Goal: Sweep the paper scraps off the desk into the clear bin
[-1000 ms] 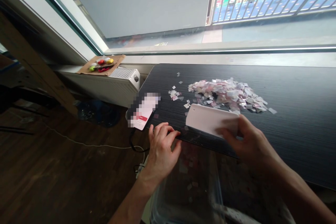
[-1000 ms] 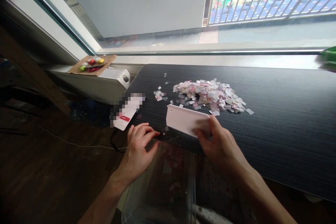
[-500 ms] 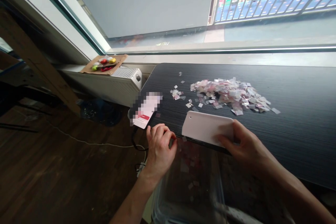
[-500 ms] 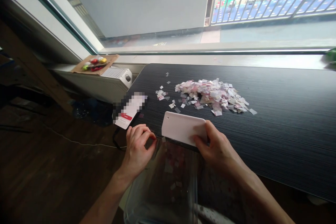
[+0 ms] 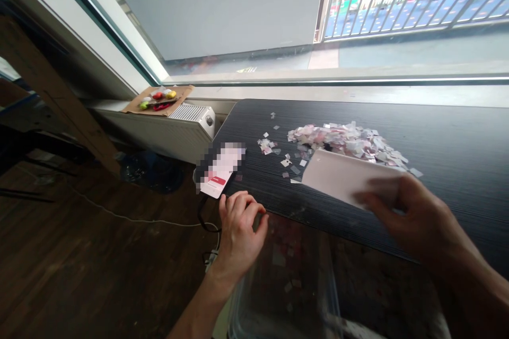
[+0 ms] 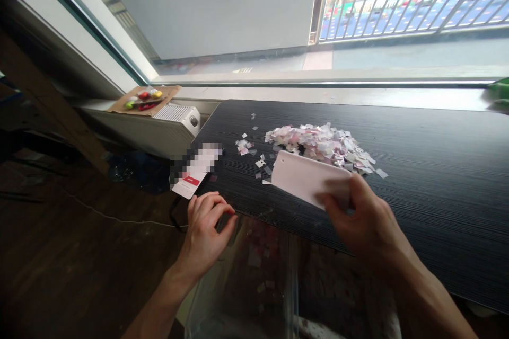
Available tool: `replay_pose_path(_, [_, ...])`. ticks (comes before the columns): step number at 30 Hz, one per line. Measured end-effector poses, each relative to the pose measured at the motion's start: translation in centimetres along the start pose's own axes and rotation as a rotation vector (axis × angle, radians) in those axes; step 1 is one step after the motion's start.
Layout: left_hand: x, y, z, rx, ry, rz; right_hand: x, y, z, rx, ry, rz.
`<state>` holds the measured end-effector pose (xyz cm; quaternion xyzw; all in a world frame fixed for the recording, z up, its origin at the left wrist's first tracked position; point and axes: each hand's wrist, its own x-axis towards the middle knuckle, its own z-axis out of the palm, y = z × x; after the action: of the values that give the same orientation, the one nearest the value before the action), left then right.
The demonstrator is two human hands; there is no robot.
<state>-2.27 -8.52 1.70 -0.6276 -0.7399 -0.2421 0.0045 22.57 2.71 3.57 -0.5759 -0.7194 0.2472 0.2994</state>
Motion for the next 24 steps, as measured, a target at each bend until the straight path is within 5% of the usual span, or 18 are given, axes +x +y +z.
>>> replay_pose_path(24, [0.1, 0.3, -0.2, -0.027, 0.040, 0.035, 0.1, 0.6, -1.6, -0.092, -0.126, -0.007])
